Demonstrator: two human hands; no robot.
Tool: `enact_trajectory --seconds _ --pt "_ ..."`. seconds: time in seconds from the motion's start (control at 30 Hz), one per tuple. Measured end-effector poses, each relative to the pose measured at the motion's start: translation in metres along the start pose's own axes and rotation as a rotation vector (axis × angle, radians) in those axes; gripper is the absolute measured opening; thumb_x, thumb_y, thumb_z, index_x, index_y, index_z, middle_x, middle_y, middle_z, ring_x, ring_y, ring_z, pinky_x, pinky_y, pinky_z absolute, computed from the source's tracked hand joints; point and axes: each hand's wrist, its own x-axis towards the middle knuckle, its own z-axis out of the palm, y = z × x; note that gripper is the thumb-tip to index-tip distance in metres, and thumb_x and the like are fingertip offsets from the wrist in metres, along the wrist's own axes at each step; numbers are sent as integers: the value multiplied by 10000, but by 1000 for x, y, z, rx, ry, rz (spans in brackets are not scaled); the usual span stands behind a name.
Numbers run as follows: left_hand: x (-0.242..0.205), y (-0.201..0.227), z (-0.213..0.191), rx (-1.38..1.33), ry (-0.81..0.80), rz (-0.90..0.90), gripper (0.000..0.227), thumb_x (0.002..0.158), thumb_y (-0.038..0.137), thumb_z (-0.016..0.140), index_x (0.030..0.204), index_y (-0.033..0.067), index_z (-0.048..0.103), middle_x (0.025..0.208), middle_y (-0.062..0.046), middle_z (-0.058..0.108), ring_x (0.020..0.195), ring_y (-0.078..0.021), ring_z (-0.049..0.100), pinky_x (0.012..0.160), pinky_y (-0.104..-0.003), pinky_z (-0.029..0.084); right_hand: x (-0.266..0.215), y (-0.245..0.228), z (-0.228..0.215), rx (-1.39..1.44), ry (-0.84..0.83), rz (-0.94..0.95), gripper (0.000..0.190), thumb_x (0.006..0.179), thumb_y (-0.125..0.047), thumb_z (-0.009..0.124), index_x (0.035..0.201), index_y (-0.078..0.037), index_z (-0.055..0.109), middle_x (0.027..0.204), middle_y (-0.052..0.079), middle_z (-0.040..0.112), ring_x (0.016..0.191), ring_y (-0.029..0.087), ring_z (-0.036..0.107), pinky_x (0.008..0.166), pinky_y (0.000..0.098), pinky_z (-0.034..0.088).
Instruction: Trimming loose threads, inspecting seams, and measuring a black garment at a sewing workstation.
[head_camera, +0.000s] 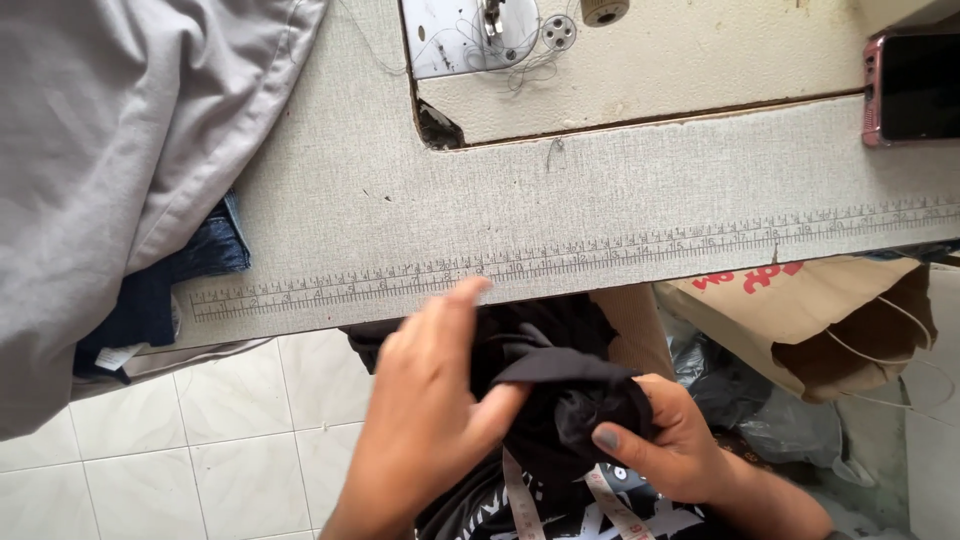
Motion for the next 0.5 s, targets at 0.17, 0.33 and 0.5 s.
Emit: enact_trajectory --seconds 0.17,0.33,0.5 --pt "-35 0 -21 -110 44 71 926 791 316 787 1501 -12 292 1276 -181 523 1166 -308 559 1042 -419 429 11 -3 9 -92 17 -33 139 932 -130 667 853 -16 658 744 -15 592 636 112 538 550 276 461" --pt "-57 25 -27 -355 189 -98 442 914 136 643 1295 65 429 1298 -78 613 965 -126 667 861 -219 520 15 5 7 -44 77 49 419 939 -141 639 612 -119 378 562 -49 369 469 89 321 409 268 242" --pt "-27 19 -9 -419 -10 587 284 1054 -27 548 1308 -120 463 1314 -361 555 1155 -502 635 1031 -513 540 19 6 -2 -111 -83 15 303 949 -266 646 720 -86 565 651 -41 489 563 95 418 481 283 355"
